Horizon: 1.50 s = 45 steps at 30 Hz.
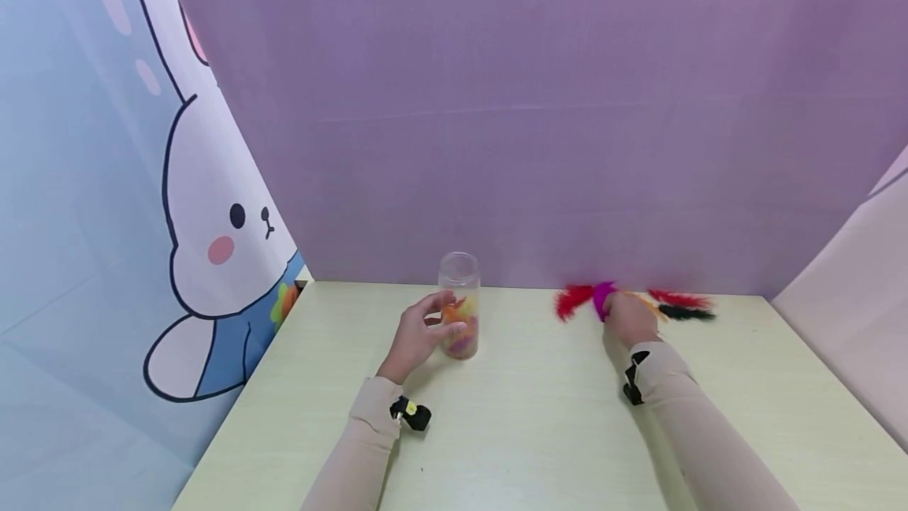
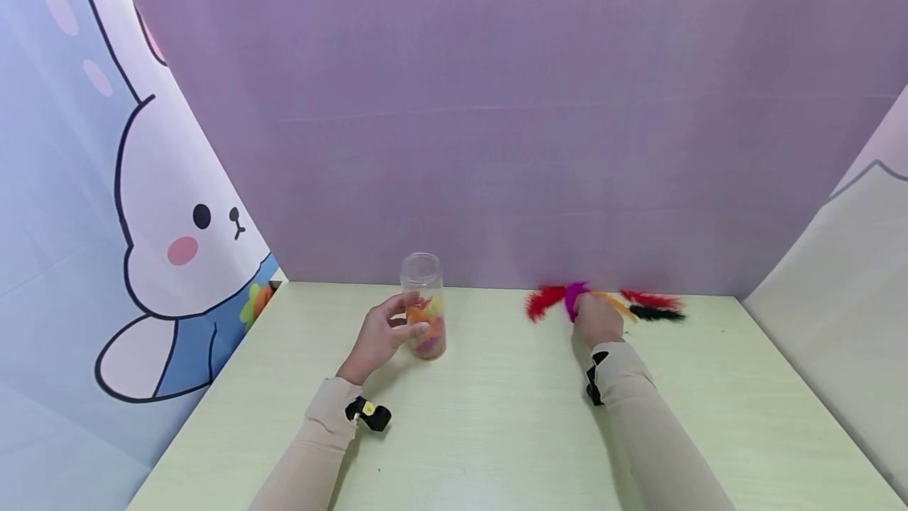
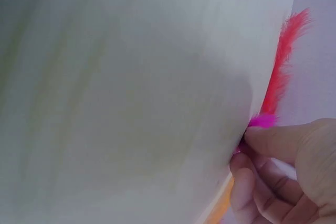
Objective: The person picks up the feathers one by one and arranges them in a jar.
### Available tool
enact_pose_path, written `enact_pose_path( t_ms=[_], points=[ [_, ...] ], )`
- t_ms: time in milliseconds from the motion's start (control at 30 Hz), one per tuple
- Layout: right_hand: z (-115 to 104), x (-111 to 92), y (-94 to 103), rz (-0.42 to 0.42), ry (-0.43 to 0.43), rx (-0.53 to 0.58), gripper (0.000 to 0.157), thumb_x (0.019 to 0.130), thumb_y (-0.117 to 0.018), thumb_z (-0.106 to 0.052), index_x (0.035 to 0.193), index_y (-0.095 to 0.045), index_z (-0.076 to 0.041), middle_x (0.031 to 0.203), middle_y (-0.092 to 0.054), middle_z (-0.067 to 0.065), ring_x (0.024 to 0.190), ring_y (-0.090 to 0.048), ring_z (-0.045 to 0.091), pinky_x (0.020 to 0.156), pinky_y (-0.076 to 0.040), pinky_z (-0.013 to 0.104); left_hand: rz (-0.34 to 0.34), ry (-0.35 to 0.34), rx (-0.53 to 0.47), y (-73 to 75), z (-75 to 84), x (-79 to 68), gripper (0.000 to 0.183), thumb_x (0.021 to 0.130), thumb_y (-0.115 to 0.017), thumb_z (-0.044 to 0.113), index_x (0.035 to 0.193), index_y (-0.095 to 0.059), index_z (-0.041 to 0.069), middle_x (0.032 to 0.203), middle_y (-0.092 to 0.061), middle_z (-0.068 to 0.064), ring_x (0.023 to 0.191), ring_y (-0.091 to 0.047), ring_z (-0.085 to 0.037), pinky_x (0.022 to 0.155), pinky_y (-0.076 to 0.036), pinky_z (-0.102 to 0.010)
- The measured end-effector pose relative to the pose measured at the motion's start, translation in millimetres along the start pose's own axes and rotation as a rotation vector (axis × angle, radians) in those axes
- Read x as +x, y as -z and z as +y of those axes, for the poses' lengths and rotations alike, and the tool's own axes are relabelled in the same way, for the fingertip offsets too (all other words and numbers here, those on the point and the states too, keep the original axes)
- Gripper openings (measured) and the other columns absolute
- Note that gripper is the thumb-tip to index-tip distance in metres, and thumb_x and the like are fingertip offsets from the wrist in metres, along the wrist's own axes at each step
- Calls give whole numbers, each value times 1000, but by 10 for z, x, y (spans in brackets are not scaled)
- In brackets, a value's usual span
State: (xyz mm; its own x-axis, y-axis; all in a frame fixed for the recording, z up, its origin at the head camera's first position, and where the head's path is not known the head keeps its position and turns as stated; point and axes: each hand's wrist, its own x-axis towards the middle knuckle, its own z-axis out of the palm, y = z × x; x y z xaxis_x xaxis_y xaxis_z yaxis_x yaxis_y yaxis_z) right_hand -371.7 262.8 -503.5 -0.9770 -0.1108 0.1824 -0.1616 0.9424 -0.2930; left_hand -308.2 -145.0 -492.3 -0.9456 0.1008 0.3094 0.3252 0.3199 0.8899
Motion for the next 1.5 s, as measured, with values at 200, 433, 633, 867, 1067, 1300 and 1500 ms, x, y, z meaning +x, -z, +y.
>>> enact_pose_path(
  t_ms=[200,433,633,867,1067,1300,1500],
  points=[
    [0,-40,44,-70,-49,-4,15,81,-51,3,71,-58,-5,79,-67,21,74,-66,37,56,-54,47,0,6,3,-8,8,-8,67,81,-88,25,138,-61,3,131,-71,-7,122,-63,-28,102,-56,-47],
    [87,-113,46,-149,-58,20,4,86,-54,2,86,-58,3,88,-66,24,84,-65,44,70,-56,54,0,11,-5,-12,13,-7,67,80,-89,26,137,-62,4,130,-71,-7,122,-63,-28,102,-56,-47],
    [128,-173,99,-51,-1,2,16,83,-51,4,71,-60,-3,76,-66,18,77,-65,41,69,-55,55,10,5,-1,-3,4,-7,63,80,-89,27,135,-65,9,129,-71,-5,121,-63,-27,101,-57,-46],
    [138,-212,165,-85,-39,46,16,88,-54,-5,73,-61,-5,76,-62,12,71,-58,28,61,-48,43,6,3,-16,1,-15,2,65,80,-89,26,136,-63,5,129,-71,-6,121,-63,-27,102,-57,-47],
    [124,-248,194,-75,-56,96,17,93,-49,-9,89,-63,0,84,-66,16,76,-62,31,63,-51,43,5,14,-34,-6,-10,5,67,79,-89,29,137,-63,6,129,-71,-5,121,-63,-27,103,-56,-49],
    [11,-297,264,112,6,199,22,97,-54,-8,106,-71,3,97,-74,21,81,-69,35,69,-56,48,3,10,-48,-8,-17,3,64,79,-89,28,136,-65,9,128,-71,-5,121,-64,-27,102,-56,-51],
    [-121,-296,389,221,-2,356,15,98,-63,-12,103,-73,-2,89,-73,17,71,-62,19,59,-49,29,2,10,-38,-8,-30,5,67,79,-89,31,136,-64,9,128,-71,-4,120,-64,-27,102,-56,-50]
  ],
)
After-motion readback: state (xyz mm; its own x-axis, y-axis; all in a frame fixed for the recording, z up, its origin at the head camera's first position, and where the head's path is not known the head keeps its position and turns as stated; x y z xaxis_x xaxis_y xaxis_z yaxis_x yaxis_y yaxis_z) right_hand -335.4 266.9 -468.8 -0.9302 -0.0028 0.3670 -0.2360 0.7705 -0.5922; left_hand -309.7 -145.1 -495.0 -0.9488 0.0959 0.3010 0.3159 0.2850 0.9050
